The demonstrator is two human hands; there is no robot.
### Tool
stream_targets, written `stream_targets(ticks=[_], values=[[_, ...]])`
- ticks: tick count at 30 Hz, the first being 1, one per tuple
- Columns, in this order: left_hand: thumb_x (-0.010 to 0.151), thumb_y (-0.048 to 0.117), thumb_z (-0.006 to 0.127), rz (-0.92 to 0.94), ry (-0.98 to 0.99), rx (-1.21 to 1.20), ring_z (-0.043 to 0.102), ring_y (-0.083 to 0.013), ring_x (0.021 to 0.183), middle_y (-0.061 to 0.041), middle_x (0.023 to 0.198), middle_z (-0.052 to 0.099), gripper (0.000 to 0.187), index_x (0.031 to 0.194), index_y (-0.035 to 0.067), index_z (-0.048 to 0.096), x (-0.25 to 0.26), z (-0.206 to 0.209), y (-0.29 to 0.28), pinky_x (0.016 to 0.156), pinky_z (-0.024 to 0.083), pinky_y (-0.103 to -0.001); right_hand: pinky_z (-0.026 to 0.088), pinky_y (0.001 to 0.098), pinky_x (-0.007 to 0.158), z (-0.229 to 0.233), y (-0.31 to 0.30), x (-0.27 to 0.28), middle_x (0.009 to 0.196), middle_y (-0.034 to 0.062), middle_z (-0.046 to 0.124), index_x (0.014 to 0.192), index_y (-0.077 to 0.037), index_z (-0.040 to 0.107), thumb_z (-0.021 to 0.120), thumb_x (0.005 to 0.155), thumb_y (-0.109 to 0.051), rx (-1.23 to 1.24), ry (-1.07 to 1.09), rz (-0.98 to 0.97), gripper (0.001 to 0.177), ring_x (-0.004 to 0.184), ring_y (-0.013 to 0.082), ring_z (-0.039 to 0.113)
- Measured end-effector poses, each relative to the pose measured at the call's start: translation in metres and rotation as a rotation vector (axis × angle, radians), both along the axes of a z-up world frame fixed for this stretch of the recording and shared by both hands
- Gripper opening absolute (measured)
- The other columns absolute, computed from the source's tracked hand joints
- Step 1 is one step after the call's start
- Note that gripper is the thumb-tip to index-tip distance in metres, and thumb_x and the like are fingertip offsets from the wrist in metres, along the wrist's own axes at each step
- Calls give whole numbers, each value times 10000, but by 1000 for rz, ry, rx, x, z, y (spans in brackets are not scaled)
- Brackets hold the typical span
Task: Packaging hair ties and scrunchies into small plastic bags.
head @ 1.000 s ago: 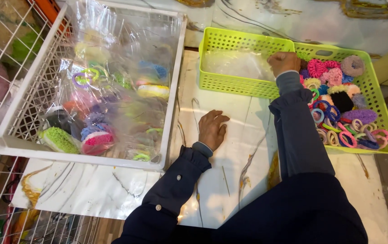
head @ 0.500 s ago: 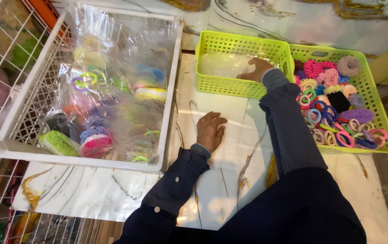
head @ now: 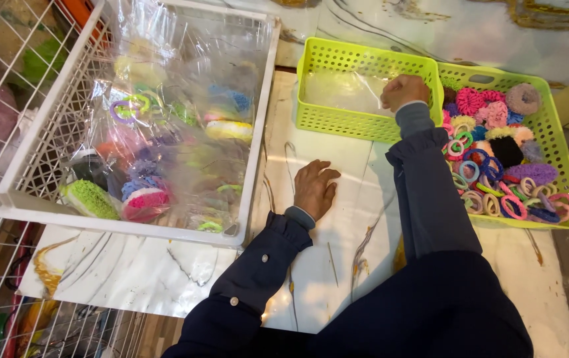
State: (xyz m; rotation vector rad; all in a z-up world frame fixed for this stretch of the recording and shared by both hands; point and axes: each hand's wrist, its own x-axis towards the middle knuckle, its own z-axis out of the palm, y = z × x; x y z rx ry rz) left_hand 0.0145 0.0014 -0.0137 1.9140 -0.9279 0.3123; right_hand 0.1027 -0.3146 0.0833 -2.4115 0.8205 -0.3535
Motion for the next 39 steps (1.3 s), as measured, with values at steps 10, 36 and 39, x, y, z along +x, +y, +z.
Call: stream_targets(ticks=[10, 36, 39], values=[[863, 77, 727, 3, 0, -25, 506, -377, 1305, -128, 1314, 631, 251, 1109, 124, 720, 2, -8, -3, 1092, 367, -504, 569, 289, 755, -29, -72, -17, 947, 73, 722, 1088, -8, 684, 705, 1051, 24, 130, -1052, 379, 53, 844, 149, 697], [1035, 453, 520, -860, 1203, -362, 712, -258, 1088, -176, 1238, 717, 573, 1428, 40, 560, 22, 38, 27, 894, 582, -348, 552, 266, 703, -1, 57, -158, 921, 66, 688, 1115, 31, 663, 633, 1048, -35, 693, -267, 730, 99, 787, 107, 649], [1068, 269, 630, -771, 1089, -351, 696, -220, 1099, -162, 1235, 710, 429, 1411, 11, 616, 27, 12, 19, 930, 566, -334, 557, 274, 708, -1, 65, -156, 883, 86, 705, 1104, 38, 673, 629, 1040, -29, 667, -223, 702, 103, 781, 135, 674]])
